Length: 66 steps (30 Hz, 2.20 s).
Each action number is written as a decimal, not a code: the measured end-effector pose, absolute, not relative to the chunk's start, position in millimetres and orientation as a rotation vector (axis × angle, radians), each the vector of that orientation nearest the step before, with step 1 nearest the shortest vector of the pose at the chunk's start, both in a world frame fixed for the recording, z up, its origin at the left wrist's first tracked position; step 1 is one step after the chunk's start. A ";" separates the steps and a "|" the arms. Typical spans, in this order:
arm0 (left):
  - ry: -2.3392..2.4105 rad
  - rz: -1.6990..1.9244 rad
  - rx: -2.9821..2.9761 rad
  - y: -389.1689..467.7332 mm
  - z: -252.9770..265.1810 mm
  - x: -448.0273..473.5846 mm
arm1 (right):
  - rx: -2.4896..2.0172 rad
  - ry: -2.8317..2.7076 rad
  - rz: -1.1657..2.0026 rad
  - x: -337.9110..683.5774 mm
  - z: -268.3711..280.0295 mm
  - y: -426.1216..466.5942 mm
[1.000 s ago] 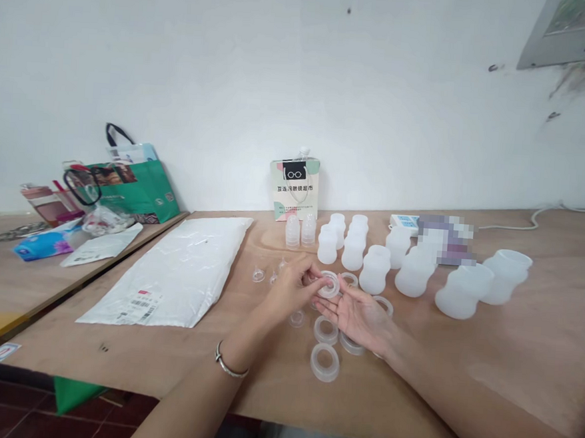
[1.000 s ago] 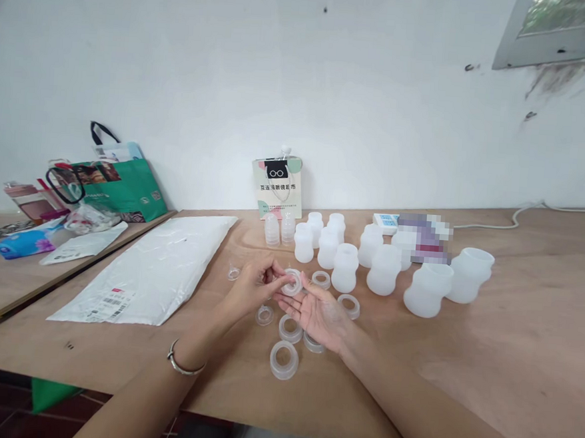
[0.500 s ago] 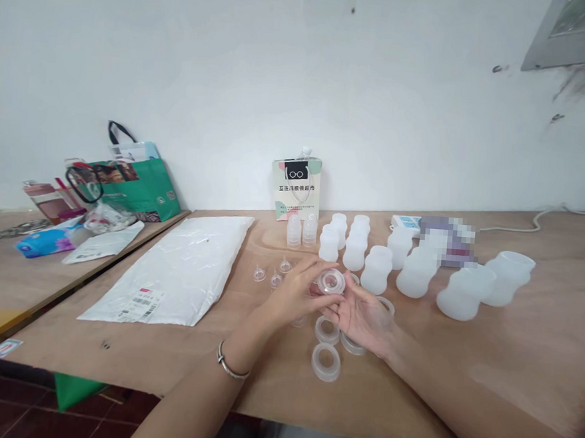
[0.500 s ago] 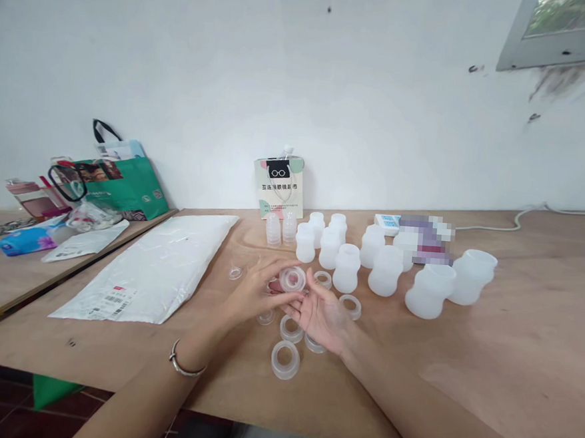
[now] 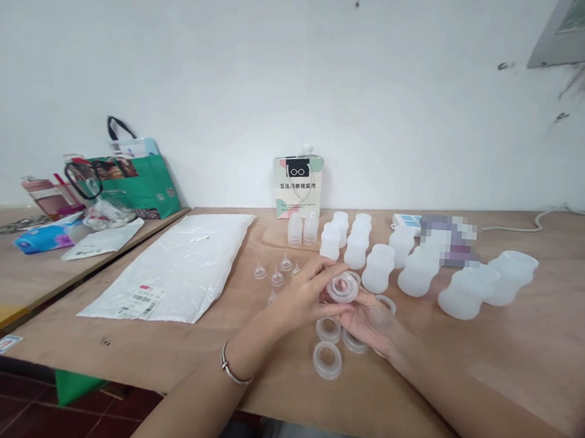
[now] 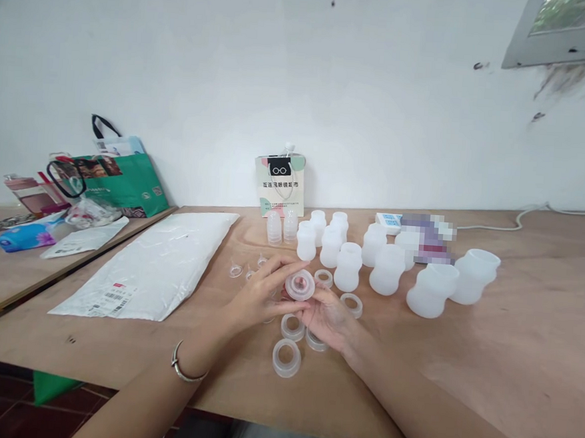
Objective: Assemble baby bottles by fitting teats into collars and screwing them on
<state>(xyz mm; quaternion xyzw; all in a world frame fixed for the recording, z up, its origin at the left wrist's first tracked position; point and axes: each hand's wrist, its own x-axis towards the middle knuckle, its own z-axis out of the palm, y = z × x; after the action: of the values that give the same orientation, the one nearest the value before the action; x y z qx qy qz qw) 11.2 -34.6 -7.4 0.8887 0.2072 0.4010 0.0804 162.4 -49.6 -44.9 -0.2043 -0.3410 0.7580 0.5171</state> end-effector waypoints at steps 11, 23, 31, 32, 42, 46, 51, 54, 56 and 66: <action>0.769 1.387 2.543 -45.6 1.2 12.8 | -0.499 -1.001 1.647 162.3 -42.3 -47.5; 0.633 1.313 2.555 -48.6 -1.0 13.5 | -0.664 -0.940 1.615 162.1 -38.1 -49.5; 0.780 1.375 2.479 -46.6 -2.2 13.9 | -0.648 -0.939 1.645 162.1 -38.9 -49.6; 0.793 1.371 2.465 -45.9 -1.8 13.8 | -0.646 -0.927 1.644 162.7 -39.3 -49.3; 0.906 1.040 2.339 -36.2 0.4 9.9 | -0.982 -1.279 0.701 172.3 -27.0 -54.4; 0.834 0.895 2.360 -37.0 1.4 10.7 | -1.046 -1.663 0.348 174.6 -21.7 -58.5; 0.867 1.035 2.320 -29.4 -7.2 10.4 | -1.135 -1.365 0.038 190.0 -22.7 -49.9; 0.938 1.090 2.208 -26.8 -8.6 10.1 | -1.255 -1.207 -0.099 202.3 -33.6 -35.1; 0.959 1.100 2.158 -26.9 -6.8 10.0 | -1.337 -1.239 -0.068 208.8 -44.1 -23.5; 0.924 1.190 2.086 -28.3 0.0 10.3 | -1.419 -1.277 0.374 216.4 -57.1 -10.5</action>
<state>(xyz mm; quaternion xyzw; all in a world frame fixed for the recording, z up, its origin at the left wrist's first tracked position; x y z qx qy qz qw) 10.3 -28.3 0.0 0.7781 0.3446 0.4440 0.2806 216.4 -10.5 -57.1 -0.6027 -0.5424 0.1591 0.5632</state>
